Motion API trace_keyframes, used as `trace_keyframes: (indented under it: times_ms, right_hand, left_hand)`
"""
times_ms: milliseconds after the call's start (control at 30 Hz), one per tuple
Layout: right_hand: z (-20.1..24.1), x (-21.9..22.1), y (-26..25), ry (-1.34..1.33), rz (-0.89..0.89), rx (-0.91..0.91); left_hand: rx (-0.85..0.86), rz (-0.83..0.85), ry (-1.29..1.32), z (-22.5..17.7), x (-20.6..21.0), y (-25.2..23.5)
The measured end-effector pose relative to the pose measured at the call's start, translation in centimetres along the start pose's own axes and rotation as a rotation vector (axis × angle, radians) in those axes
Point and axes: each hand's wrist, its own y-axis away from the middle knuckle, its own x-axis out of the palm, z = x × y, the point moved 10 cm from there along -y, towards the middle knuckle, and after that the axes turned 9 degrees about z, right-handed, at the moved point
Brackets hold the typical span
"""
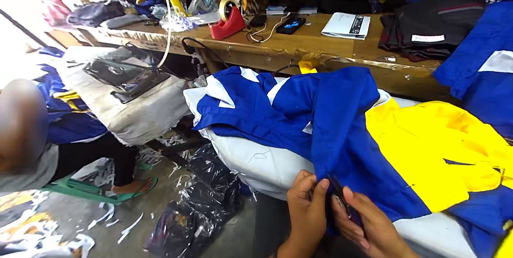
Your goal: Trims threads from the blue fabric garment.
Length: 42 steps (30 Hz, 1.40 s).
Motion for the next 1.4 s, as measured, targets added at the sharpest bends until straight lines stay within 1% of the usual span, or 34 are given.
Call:
trace_keyframes:
  times_ms: [33, 67, 167, 233, 367, 667, 800, 967, 1067, 1233, 1400]
  right_hand:
    - [-0.4, 0.2, -0.1, -0.079, 0.024, 0.026]
    - [-0.5, 0.2, -0.3, -0.074, 0.014, 0.022]
    - [0.7, -0.2, -0.3, 0.189, -0.103, -0.040]
    - [0.7, -0.5, -0.3, 0.239, -0.143, -0.047]
    - [0.3, -0.1, -0.6, 0.161, -0.110, -0.015]
    - [0.2, -0.1, -0.6, 0.221, -0.055, -0.047]
    - [0.7, -0.2, -0.5, 0.303, -0.047, -0.100]
    - [1.8, -0.7, -0.2, 0.512, -0.080, -0.204]
    - [1.5, -0.8, -0.1, 0.437, -0.070, -0.187]
    - [0.7, -0.6, 0.0, 0.180, -0.060, -0.095]
    - [0.5, -0.9, 0.0, 0.195, -0.089, -0.104]
  left_hand:
    - [0.002, -0.002, -0.006, 0.0, -0.1, 0.0]
    - [0.002, -0.002, -0.014, 0.1, -0.3, 0.0]
    - [0.017, 0.003, -0.039, -0.1, -0.4, -0.2]
    - [0.038, 0.011, -0.071, -0.2, -0.4, -0.2]
    - [0.053, 0.020, -0.082, -0.7, -0.5, -0.3]
    - [0.047, -0.057, 0.005, 0.1, -0.7, 0.0]
    - [0.022, -0.036, -0.014, 0.1, -0.6, 0.1]
    - [-0.065, -0.042, 0.091, 0.9, -0.5, 0.4]
    - [-0.073, -0.050, 0.113, 1.0, -0.2, 0.5]
    - [0.010, 0.013, 0.025, 0.5, 0.3, 0.2]
    - [0.041, -0.005, 0.007, 0.5, 0.4, 0.6]
